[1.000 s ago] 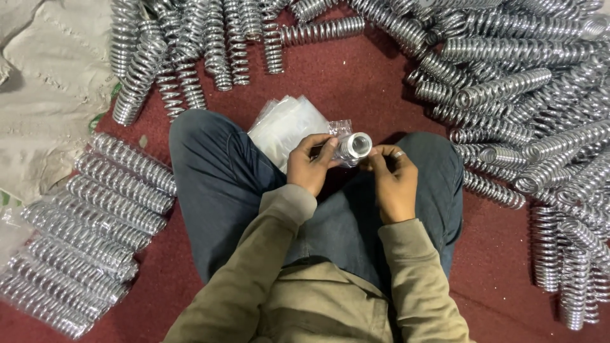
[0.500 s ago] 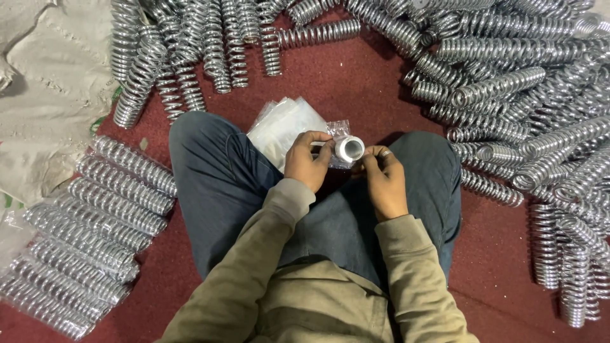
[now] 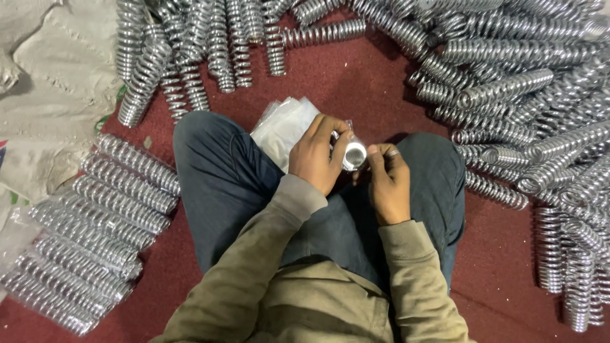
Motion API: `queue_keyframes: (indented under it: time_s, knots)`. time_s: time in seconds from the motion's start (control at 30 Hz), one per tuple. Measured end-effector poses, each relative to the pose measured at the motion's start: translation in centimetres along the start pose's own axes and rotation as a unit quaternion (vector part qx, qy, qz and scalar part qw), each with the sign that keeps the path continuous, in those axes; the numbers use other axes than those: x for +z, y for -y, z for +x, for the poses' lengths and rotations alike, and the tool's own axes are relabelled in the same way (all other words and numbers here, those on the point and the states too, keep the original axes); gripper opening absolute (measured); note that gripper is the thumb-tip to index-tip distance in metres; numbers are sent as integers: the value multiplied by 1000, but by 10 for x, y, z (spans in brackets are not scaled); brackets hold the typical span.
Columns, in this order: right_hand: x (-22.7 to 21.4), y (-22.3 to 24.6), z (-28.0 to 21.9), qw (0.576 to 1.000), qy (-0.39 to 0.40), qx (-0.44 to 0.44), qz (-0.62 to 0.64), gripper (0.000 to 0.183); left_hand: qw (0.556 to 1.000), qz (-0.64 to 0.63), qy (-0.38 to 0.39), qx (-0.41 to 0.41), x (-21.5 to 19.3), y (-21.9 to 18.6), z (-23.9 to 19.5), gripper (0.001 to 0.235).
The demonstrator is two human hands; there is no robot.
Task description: The person places metal springs into plastic bags while sitting on the floor, moving filled and empty bags around the workspace.
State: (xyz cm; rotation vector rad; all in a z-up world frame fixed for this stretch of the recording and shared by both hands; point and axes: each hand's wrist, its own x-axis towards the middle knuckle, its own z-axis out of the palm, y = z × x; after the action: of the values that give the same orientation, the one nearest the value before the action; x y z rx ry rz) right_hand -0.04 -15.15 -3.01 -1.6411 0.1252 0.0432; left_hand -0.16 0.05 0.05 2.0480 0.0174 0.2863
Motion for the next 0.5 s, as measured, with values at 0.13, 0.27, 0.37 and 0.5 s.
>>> queue_keyframes:
  time_s: [0.13,0.27,0.37,0.5]
  knots:
    - [2,6,-5,997,-5,6,-79,27,999,-52,-2,-3,6,8,-6,10]
    - [5,5,2,999,-19,41,12,21,984,-144,-62,-82,12,12,-24,20]
    - [-5,-13,8,998,-8,-2,-61,20,972,-173,-93,-129,27,16,-39,23]
    - [-7,-10,6,998,13,-51,21,16,948,-244,-106,-172,32,15,-38,23]
